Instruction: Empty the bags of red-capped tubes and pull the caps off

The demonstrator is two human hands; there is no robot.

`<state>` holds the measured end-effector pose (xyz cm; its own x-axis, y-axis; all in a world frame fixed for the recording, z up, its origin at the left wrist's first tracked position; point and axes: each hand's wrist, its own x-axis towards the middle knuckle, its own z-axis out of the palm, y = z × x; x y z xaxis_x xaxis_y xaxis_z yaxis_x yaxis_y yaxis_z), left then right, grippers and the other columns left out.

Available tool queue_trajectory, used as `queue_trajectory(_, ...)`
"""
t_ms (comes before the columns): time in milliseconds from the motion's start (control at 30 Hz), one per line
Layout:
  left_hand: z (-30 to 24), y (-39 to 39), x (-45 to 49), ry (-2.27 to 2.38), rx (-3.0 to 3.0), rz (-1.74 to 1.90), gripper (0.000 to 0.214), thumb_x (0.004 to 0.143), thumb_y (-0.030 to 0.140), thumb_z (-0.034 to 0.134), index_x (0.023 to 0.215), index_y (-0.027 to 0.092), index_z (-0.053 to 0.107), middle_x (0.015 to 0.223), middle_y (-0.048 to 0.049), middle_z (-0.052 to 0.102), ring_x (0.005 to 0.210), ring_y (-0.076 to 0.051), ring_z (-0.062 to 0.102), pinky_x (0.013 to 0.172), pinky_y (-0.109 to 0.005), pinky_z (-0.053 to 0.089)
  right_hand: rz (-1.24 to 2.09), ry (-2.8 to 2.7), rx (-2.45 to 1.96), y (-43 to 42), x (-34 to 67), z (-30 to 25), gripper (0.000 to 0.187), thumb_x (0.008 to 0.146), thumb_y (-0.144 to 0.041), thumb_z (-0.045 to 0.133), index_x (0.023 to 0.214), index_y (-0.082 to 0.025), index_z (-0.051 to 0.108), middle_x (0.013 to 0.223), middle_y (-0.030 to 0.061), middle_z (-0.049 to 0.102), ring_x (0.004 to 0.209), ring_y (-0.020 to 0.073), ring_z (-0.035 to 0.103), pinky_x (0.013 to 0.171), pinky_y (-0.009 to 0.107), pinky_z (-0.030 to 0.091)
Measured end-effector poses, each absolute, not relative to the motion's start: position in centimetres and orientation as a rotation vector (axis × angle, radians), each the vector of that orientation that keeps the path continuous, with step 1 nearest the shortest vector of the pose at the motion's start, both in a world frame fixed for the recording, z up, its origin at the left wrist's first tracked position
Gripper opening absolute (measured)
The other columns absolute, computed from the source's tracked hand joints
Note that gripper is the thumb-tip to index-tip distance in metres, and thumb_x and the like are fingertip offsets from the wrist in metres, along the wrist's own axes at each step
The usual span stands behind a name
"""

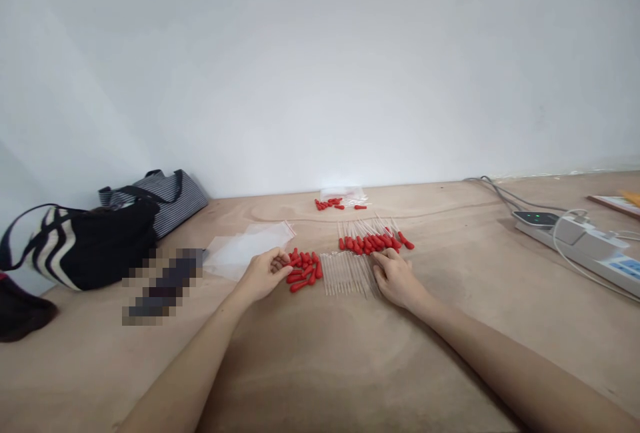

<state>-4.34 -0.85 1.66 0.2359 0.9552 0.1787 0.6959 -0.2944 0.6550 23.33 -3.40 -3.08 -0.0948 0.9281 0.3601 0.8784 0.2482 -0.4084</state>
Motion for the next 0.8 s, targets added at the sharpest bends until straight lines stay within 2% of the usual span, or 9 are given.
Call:
queue_trajectory(133, 1.4, -0.7, -4.3, 1.510, 2.062, 0.788, 0.017, 0.065, 0.033, 0.054, 0.073, 0.017, 0.054, 0.066, -0.0001, 0.059, 0.059, -0.014, 0.056, 0.056, -0.025, 0.045, 0.218, -1.998, -1.668, -3.6, 23.4, -2.6, 0.023, 0.082, -0.017, 0.035, 0.090, -0.018, 0.057, 0.094, 0.0081, 0.053, 0.093, 0.0189, 0.047, 0.063, 0.026, 0.026)
queue_trajectory(333, 1.9, 0.1, -3.8, 1.765, 2.203, 0.905, 0.022, 0.072, 0.038, 0.049, 0.073, 0.019, 0.059, 0.070, -0.0006, 0.062, 0.062, -0.014, 0.054, 0.060, -0.025, 0.043, 0.372, -2.006, -1.668, -3.5, 23.6, -2.2, 0.028, 0.083, -0.018, 0.033, 0.094, -0.018, 0.058, 0.097, 0.0083, 0.054, 0.096, 0.0186, 0.047, 0.068, 0.027, 0.028)
queue_trajectory(467, 2.6, 1.9, -0.3, 1.829, 2.387, 0.591, 0.022, 0.073, 0.036, 0.049, 0.075, 0.020, 0.063, 0.081, -0.0030, 0.064, 0.082, -0.018, 0.056, 0.073, -0.027, 0.041, 0.301, -1.972, -1.623, -3.3, 23.9, -2.3, 0.029, 0.082, -0.017, 0.033, 0.093, -0.018, 0.060, 0.095, 0.0081, 0.057, 0.091, 0.0177, 0.049, 0.068, 0.027, 0.028)
queue_trajectory(533, 2.6, 3.3, 1.9, 1.842, 2.371, 0.501, 0.022, 0.072, 0.039, 0.051, 0.076, 0.021, 0.064, 0.084, -0.0033, 0.065, 0.084, -0.020, 0.056, 0.073, -0.029, 0.040, 0.244, -1.953, -1.609, -3.4, 24.1, -2.3, 0.027, 0.082, -0.019, 0.035, 0.092, -0.019, 0.061, 0.092, 0.0067, 0.059, 0.088, 0.0174, 0.051, 0.069, 0.029, 0.027)
queue_trajectory(667, 1.9, 6.0, 5.7, 1.897, 2.252, 0.353, 0.027, 0.068, 0.045, 0.053, 0.065, 0.020, 0.065, 0.066, -0.0033, 0.065, 0.070, -0.021, 0.059, 0.063, -0.028, 0.041, 0.124, -1.939, -1.537, -3.6, 24.3, -2.3, 0.024, 0.080, -0.020, 0.040, 0.088, -0.021, 0.063, 0.085, 0.0030, 0.061, 0.076, 0.0143, 0.054, 0.072, 0.031, 0.023)
queue_trajectory(800, 1.1, 7.6, 7.9, 1.884, 2.189, 0.273, 0.018, 0.063, 0.035, 0.058, 0.061, 0.019, 0.064, 0.058, -0.0028, 0.064, 0.067, -0.020, 0.060, 0.061, -0.026, 0.040, 0.036, -1.924, -1.463, -3.6, 24.3, -2.3, 0.022, 0.077, -0.018, 0.043, 0.080, -0.023, 0.064, 0.080, 0.0007, 0.063, 0.074, 0.0134, 0.054, 0.073, 0.032, 0.021)
